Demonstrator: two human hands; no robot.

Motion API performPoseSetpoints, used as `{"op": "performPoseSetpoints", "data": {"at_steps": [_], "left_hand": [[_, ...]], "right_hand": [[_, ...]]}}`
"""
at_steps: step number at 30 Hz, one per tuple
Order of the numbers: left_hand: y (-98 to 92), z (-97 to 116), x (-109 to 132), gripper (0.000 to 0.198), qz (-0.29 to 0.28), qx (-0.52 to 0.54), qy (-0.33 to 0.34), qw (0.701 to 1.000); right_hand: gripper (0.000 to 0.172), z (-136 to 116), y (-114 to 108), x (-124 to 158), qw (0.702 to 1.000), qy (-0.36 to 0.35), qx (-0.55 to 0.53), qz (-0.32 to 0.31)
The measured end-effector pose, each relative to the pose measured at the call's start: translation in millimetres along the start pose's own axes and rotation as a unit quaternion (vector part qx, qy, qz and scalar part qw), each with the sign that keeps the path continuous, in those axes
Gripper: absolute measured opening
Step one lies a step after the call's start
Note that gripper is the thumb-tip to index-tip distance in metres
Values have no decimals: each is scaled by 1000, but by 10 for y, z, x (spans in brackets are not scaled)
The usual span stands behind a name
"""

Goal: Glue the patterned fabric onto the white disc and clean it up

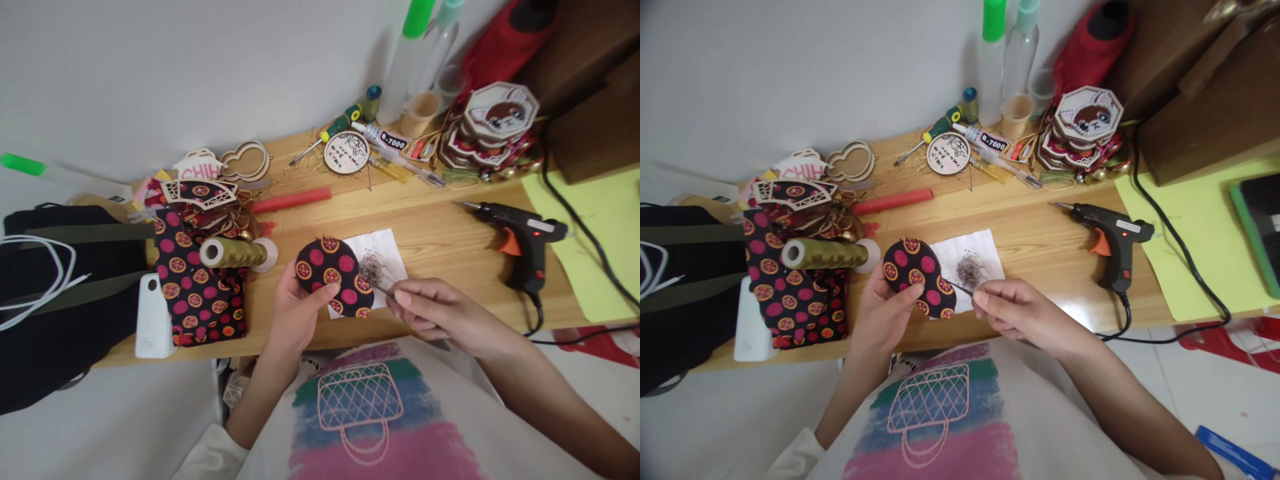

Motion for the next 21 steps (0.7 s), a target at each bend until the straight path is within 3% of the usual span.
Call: {"op": "performPoseSetpoints", "data": {"at_steps": [10,21], "left_hand": [[-23,-3,0,47,-14,-39,14,999],[-37,-20,-6,44,-18,-26,26,999]], "right_hand": [[38,-35,-35,40,999,20,41,7],[37,-1,-47,41,1000,17,5,14]]}}
Point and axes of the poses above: each hand's wrist, its own x-axis away from the middle knuckle, its own y-axis out of the palm, z = x × y, the point moved 1 cm from there along -x, towards the middle knuckle, and after that the axes turned 12 degrees about -z, right-handed, at the moved point
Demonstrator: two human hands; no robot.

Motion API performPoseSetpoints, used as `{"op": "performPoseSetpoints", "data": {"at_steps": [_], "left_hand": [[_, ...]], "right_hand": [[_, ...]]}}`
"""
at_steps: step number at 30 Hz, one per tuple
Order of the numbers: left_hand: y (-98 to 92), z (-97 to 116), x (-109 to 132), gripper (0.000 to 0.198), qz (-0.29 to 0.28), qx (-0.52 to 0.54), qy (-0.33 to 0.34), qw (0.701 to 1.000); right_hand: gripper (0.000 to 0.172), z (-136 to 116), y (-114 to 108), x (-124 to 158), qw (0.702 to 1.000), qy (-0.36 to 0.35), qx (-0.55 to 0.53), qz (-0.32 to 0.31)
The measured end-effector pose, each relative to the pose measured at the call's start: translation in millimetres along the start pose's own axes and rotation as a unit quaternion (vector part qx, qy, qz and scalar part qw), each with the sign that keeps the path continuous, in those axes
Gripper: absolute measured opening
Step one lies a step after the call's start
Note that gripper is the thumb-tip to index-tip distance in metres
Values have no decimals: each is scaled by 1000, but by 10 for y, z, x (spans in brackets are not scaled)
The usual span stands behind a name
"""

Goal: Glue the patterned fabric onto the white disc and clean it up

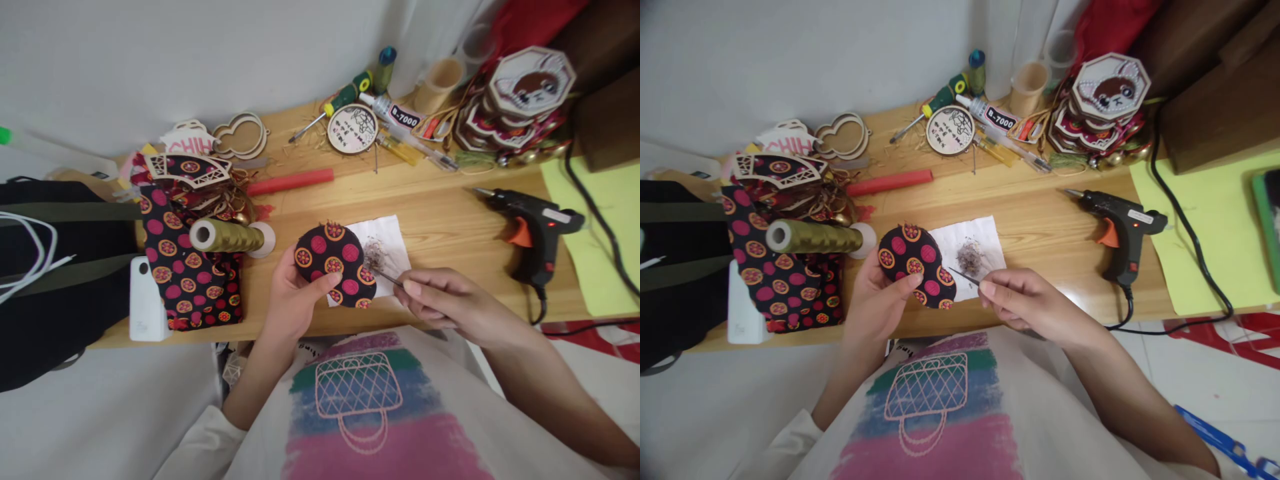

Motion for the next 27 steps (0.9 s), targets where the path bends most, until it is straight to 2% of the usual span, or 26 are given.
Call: {"op": "performPoseSetpoints", "data": {"at_steps": [17,27], "left_hand": [[31,-28,6,42,-18,8,-11,1000],[30,-25,-6,41,-23,19,-9,1000]], "right_hand": [[37,18,-10,-10,1000,6,15,-13],[38,0,-7,20,1000,10,12,2]]}}
Point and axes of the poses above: each hand's wrist, its own x-axis away from the middle knuckle, its own y-axis out of the palm, z = x × y, the point moved 1 cm from there along -x, towards the middle knuckle, and after that the axes turned 12 degrees about -z, right-handed, at the moved point
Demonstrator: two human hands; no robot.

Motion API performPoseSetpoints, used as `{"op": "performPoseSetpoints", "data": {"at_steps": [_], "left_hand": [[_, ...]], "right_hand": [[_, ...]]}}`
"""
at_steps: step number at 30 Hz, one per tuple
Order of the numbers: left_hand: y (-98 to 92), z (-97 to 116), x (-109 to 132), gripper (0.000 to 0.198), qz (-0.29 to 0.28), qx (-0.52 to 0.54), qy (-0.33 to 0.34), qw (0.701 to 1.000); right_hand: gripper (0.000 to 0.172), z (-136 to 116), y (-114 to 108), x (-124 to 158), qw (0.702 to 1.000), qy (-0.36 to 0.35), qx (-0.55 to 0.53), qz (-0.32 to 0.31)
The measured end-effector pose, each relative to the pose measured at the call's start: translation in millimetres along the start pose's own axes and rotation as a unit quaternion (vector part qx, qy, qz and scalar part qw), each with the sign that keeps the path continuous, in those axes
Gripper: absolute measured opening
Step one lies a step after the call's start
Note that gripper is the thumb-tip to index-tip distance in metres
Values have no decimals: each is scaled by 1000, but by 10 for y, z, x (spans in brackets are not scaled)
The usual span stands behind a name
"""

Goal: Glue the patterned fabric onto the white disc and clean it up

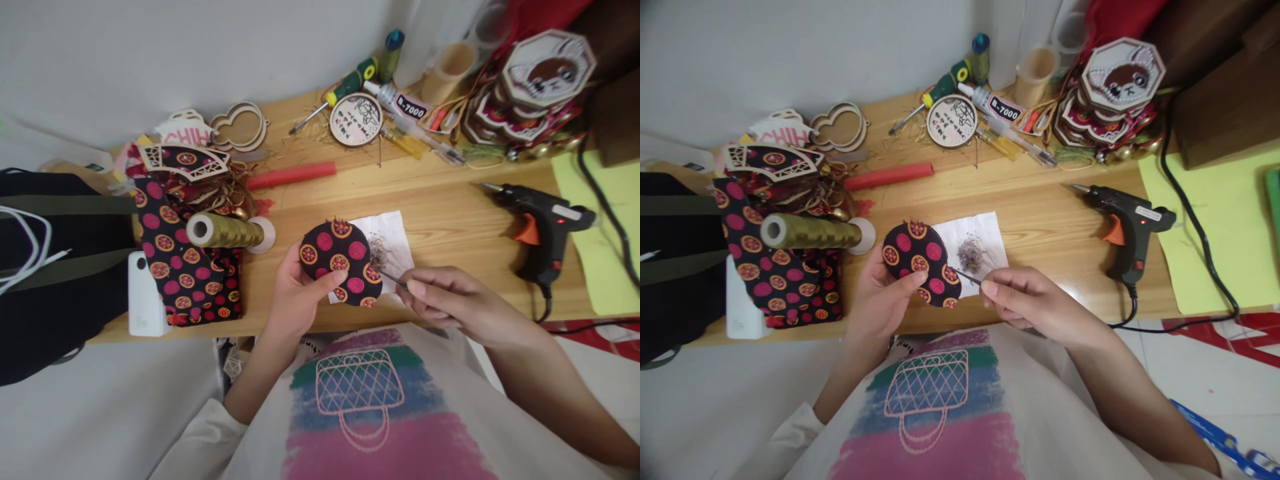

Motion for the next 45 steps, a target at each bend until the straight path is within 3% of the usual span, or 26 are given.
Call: {"op": "performPoseSetpoints", "data": {"at_steps": [16,26,45], "left_hand": [[-16,-27,10,40,15,-43,14,999],[1,-12,6,45,26,-6,-19,999],[-5,-37,0,45,25,-16,-14,999]], "right_hand": [[39,-19,1,-4,999,4,47,6],[37,37,-34,-22,1000,8,-20,14],[40,3,-6,-32,1000,10,3,-7]]}}
Point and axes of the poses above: each hand's wrist, its own x-axis away from the middle knuckle, its own y-axis out of the palm, z = x × y, the point moved 1 cm from there along -x, towards the middle knuckle, and after that the axes turned 12 degrees about -z, right-handed, at the moved point
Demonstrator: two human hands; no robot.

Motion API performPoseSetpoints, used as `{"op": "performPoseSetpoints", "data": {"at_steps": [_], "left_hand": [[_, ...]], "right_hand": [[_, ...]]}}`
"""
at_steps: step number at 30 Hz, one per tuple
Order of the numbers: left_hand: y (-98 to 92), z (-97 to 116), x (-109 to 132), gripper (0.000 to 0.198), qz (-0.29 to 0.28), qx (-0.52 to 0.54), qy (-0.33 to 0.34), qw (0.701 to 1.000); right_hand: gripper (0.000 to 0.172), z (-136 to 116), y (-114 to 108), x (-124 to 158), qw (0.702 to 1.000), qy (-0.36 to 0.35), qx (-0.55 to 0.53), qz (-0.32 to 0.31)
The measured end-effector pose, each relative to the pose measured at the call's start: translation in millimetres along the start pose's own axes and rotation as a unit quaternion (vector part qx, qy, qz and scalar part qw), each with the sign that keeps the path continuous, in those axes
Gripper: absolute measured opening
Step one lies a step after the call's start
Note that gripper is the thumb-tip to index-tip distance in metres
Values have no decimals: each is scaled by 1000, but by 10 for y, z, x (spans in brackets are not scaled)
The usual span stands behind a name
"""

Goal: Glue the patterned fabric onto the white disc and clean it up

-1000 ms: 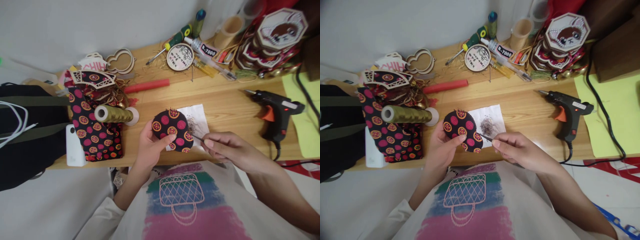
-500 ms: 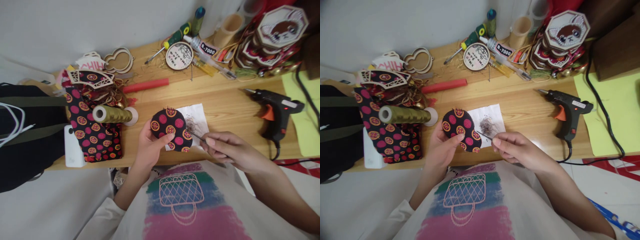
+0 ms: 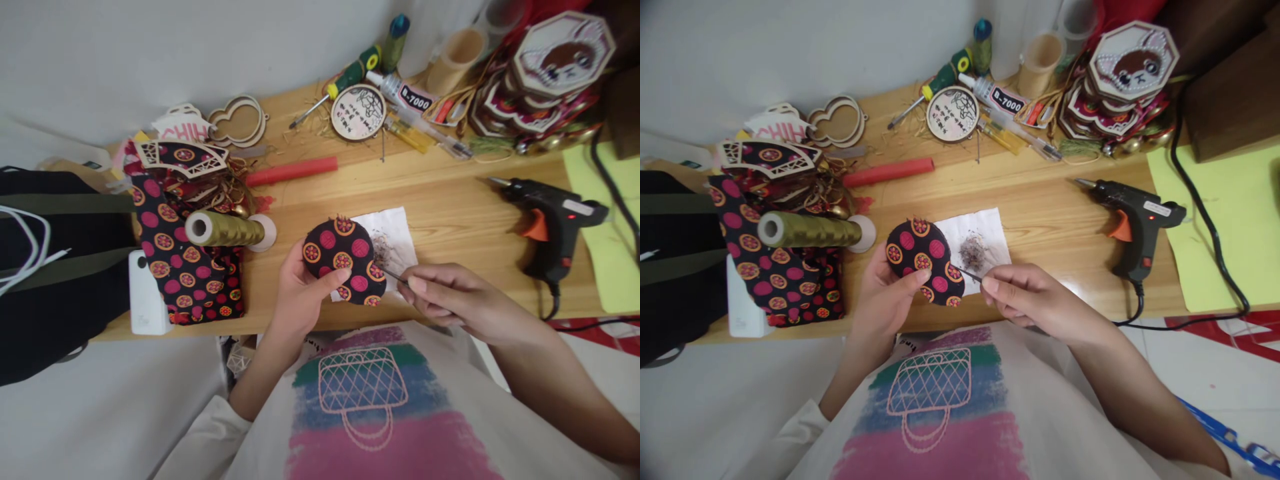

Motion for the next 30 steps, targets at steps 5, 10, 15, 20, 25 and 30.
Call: {"op": "performPoseSetpoints", "data": {"at_steps": [5,10,15,20,25,30], "left_hand": [[9,-6,3,43,-2,15,0,1000],[14,-5,-1,43,-1,23,-8,1000],[-13,46,-15,47,-27,15,-42,999],[-52,176,-128,47,-76,-7,-66,995],[1,377,-306,45,-127,-66,-30,989],[102,528,-412,44,-172,-102,9,980]], "right_hand": [[40,-4,5,-8,1000,-9,-7,2],[38,-12,14,-6,1000,-13,-11,10],[39,3,-23,19,1000,-4,3,6],[38,-101,-90,101,997,16,80,-16],[39,-324,-105,134,977,33,209,-18],[42,-460,-55,105,967,16,252,-22]]}}
Point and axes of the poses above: each hand's wrist, its own x-axis away from the middle knuckle, its own y-axis out of the palm, z = x × y, the point moved 1 cm from there along -x, towards the middle knuckle, and after that the axes turned 12 degrees about -z, right-handed, at the moved point
